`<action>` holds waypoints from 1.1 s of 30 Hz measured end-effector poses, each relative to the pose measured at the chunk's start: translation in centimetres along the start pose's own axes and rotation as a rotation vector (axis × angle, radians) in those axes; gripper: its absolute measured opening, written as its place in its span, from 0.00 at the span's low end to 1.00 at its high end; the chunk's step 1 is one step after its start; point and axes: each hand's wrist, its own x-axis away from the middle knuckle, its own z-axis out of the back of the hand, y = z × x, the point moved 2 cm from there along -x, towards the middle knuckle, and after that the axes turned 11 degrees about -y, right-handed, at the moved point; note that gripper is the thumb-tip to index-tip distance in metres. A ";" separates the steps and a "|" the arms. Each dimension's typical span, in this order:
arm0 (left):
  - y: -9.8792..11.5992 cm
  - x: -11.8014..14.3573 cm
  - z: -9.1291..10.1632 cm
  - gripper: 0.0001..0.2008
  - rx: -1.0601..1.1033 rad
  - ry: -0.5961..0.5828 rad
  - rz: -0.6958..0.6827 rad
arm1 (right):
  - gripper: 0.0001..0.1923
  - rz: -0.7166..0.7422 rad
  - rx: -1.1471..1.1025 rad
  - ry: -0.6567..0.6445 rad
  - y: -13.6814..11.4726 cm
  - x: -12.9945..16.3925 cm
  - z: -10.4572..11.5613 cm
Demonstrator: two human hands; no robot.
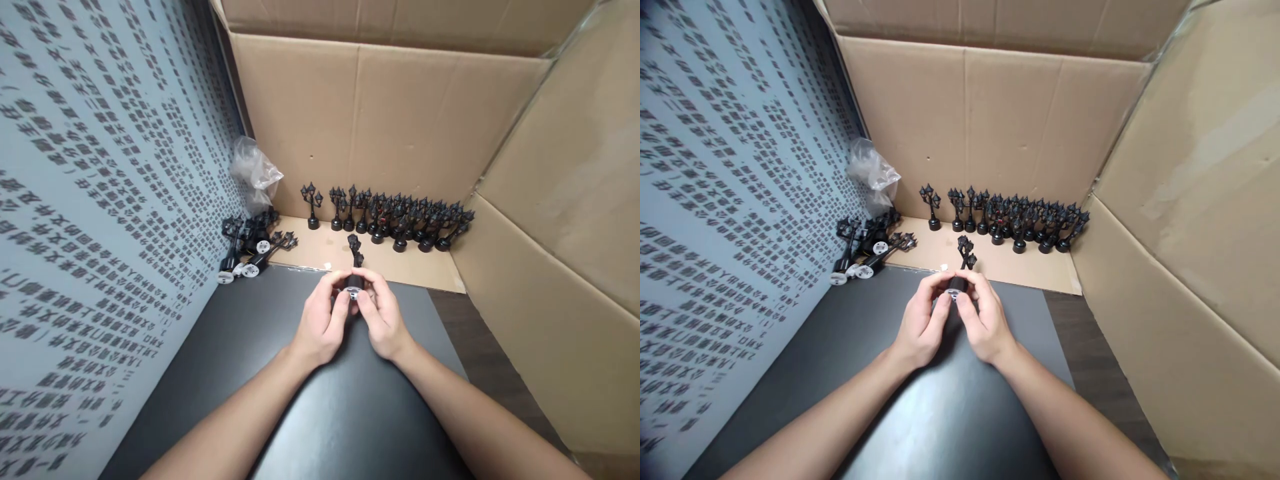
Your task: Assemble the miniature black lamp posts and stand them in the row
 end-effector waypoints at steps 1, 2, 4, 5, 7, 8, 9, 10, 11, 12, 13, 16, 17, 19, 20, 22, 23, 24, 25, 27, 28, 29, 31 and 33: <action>0.0 0.0 0.0 0.16 0.004 -0.003 0.008 | 0.19 -0.002 -0.010 0.001 0.0 -0.1 0.0; -0.1 -0.1 0.0 0.16 0.005 -0.003 0.012 | 0.19 -0.003 -0.017 0.003 0.0 -0.1 0.0; -0.1 -0.1 0.0 0.16 0.007 0.005 0.014 | 0.19 -0.008 -0.017 0.008 0.1 -0.1 0.0; -0.1 -0.1 0.0 0.17 0.011 0.012 0.013 | 0.19 -0.011 -0.009 0.011 0.1 -0.1 0.0; -0.2 0.0 0.0 0.17 0.021 0.031 0.009 | 0.19 -0.023 0.013 0.018 0.1 -0.1 0.0; -0.2 0.0 0.0 0.17 0.023 0.042 0.007 | 0.19 -0.030 0.020 0.019 0.2 -0.1 0.0; -0.2 0.1 0.0 0.17 0.024 0.053 0.005 | 0.20 -0.039 0.020 0.017 0.2 -0.1 0.0; -0.3 0.1 0.0 0.17 0.025 0.064 0.005 | 0.20 -0.048 0.013 0.011 0.2 -0.1 0.0; -0.3 0.1 0.0 0.16 0.030 0.073 0.008 | 0.20 -0.058 0.001 0.003 0.2 0.0 -0.1; -0.3 0.1 -0.1 0.16 0.041 0.079 0.016 | 0.20 -0.070 -0.015 -0.003 0.2 0.0 -0.2; -0.2 0.1 -0.2 0.16 0.060 0.081 0.029 | 0.20 -0.083 -0.032 -0.001 0.2 0.0 -0.4; 0.0 0.0 -0.6 0.14 0.155 0.087 0.082 | 0.19 -0.095 -0.068 0.056 -0.1 -0.1 -0.7; 0.2 -0.1 -0.8 0.14 0.182 0.097 0.096 | 0.18 -0.085 -0.063 0.082 -0.2 -0.2 -0.8; 0.7 -0.1 -1.1 0.13 0.212 0.131 0.108 | 0.16 -0.054 -0.020 0.124 -0.7 -0.2 -1.0; 1.0 -0.1 -1.3 0.13 0.215 0.150 0.108 | 0.15 -0.040 0.011 0.139 -1.0 -0.2 -1.0; 1.4 0.1 -1.6 0.13 0.212 0.181 0.103 | 0.13 -0.021 0.061 0.154 -1.6 -0.2 -1.1; 1.5 0.2 -1.7 0.13 0.210 0.191 0.101 | 0.13 -0.013 0.075 0.156 -1.9 -0.2 -1.1; 1.6 0.3 -1.7 0.13 0.208 0.200 0.098 | 0.12 -0.006 0.085 0.154 -2.1 -0.2 -1.0; 1.7 0.3 -1.7 0.13 0.206 0.206 0.096 | 0.12 0.001 0.091 0.149 -2.2 -0.2 -1.0; 1.6 0.4 -1.7 0.13 0.199 0.207 0.093 | 0.12 0.010 0.094 0.135 -2.3 -0.3 -0.8; 1.5 0.4 -1.6 0.13 0.195 0.203 0.090 | 0.12 0.008 0.086 0.128 -2.2 -0.3 -0.7; 1.4 0.3 -1.6 0.13 0.194 0.195 0.088 | 0.13 -0.001 0.069 0.120 -2.1 -0.4 -0.7; 1.1 0.1 -1.5 0.13 0.217 0.166 0.096 | 0.14 -0.038 0.013 0.101 -1.7 -0.5 -0.6; 0.8 -0.1 -1.7 0.13 0.257 0.151 0.121 | 0.15 -0.084 -0.059 0.078 -1.3 -0.5 -0.8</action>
